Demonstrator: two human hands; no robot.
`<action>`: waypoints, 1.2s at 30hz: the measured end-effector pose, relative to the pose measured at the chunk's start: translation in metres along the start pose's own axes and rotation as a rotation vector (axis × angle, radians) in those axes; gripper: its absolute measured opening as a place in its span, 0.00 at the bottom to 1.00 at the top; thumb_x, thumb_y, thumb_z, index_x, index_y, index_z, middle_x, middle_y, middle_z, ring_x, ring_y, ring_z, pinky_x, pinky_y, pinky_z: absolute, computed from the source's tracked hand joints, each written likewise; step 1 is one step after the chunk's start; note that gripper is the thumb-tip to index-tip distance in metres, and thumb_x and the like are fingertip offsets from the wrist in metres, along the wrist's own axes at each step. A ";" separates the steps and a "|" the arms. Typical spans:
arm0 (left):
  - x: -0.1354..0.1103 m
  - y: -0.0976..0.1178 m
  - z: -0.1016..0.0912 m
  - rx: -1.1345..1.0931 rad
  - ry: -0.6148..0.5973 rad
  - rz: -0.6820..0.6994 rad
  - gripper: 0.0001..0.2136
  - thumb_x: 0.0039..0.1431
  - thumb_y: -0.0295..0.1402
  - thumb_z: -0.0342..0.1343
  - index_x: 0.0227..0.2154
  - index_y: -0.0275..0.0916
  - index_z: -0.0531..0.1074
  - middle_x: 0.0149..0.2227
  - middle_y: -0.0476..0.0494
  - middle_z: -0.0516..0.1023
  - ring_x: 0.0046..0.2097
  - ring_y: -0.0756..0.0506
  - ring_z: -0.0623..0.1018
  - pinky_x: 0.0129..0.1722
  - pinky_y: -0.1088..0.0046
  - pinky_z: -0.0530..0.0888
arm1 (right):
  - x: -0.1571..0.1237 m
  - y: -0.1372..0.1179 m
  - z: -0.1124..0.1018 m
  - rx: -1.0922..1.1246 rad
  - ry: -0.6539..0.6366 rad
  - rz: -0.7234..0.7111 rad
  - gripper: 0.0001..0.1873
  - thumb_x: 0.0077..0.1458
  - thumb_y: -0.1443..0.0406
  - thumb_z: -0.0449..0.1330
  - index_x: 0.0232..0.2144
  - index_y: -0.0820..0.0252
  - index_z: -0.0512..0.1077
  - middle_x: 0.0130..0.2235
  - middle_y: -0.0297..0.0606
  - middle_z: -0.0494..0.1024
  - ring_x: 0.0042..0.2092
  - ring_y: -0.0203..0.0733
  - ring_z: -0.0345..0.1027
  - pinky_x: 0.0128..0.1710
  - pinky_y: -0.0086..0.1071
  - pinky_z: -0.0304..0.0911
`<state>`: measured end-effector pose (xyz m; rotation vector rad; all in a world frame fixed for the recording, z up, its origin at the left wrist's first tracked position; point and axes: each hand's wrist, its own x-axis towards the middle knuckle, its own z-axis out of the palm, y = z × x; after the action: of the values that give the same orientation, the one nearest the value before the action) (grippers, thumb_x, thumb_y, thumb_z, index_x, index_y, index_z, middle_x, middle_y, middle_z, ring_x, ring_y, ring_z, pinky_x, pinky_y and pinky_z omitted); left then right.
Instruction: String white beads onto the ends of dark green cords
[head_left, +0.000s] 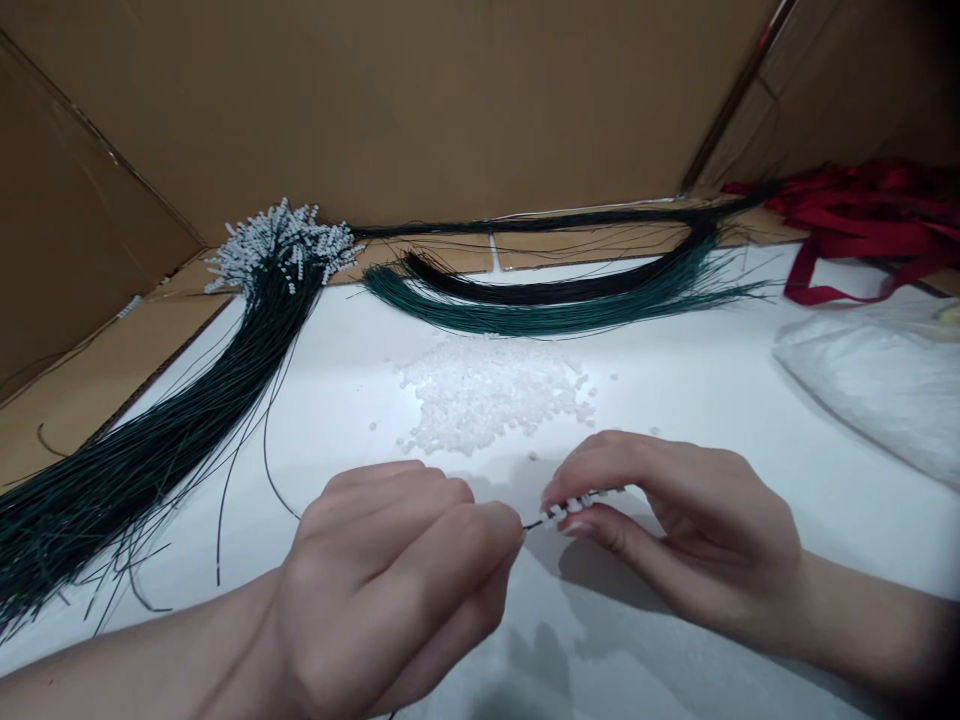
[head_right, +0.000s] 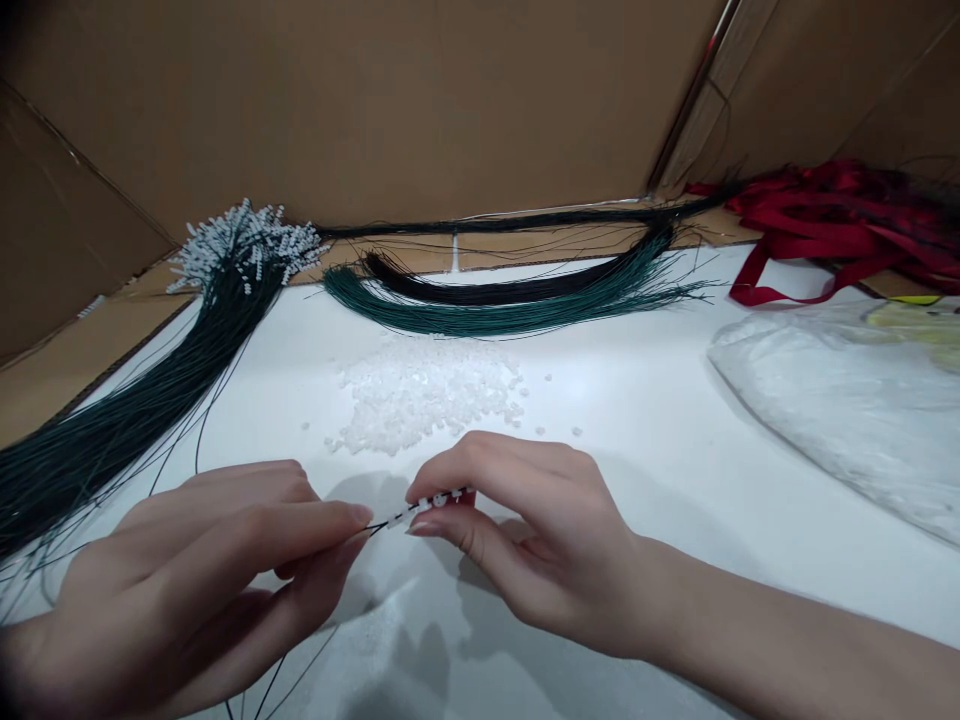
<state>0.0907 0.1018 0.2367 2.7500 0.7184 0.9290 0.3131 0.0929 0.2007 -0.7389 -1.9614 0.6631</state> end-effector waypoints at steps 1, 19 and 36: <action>0.000 0.000 0.000 0.002 -0.004 -0.001 0.06 0.56 0.19 0.53 0.29 0.36 0.68 0.20 0.54 0.68 0.21 0.54 0.63 0.20 0.76 0.62 | 0.000 0.000 0.000 0.003 -0.008 -0.005 0.04 0.58 0.76 0.60 0.36 0.67 0.73 0.32 0.36 0.78 0.34 0.30 0.72 0.34 0.22 0.67; 0.004 -0.002 -0.006 0.069 -0.061 0.014 0.06 0.57 0.20 0.52 0.31 0.38 0.68 0.19 0.55 0.62 0.21 0.52 0.59 0.19 0.75 0.60 | 0.003 0.003 -0.001 0.065 -0.044 -0.042 0.04 0.58 0.76 0.60 0.36 0.68 0.74 0.31 0.38 0.76 0.32 0.32 0.70 0.30 0.26 0.66; 0.004 -0.004 -0.008 0.002 -0.032 0.002 0.08 0.58 0.19 0.52 0.33 0.34 0.73 0.18 0.55 0.61 0.20 0.54 0.58 0.19 0.77 0.61 | 0.004 0.002 -0.003 0.061 -0.082 -0.072 0.04 0.58 0.75 0.60 0.37 0.70 0.74 0.32 0.41 0.77 0.33 0.35 0.71 0.30 0.27 0.67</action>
<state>0.0870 0.1076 0.2440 2.7615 0.7117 0.8833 0.3152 0.0976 0.2027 -0.6096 -2.0233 0.7163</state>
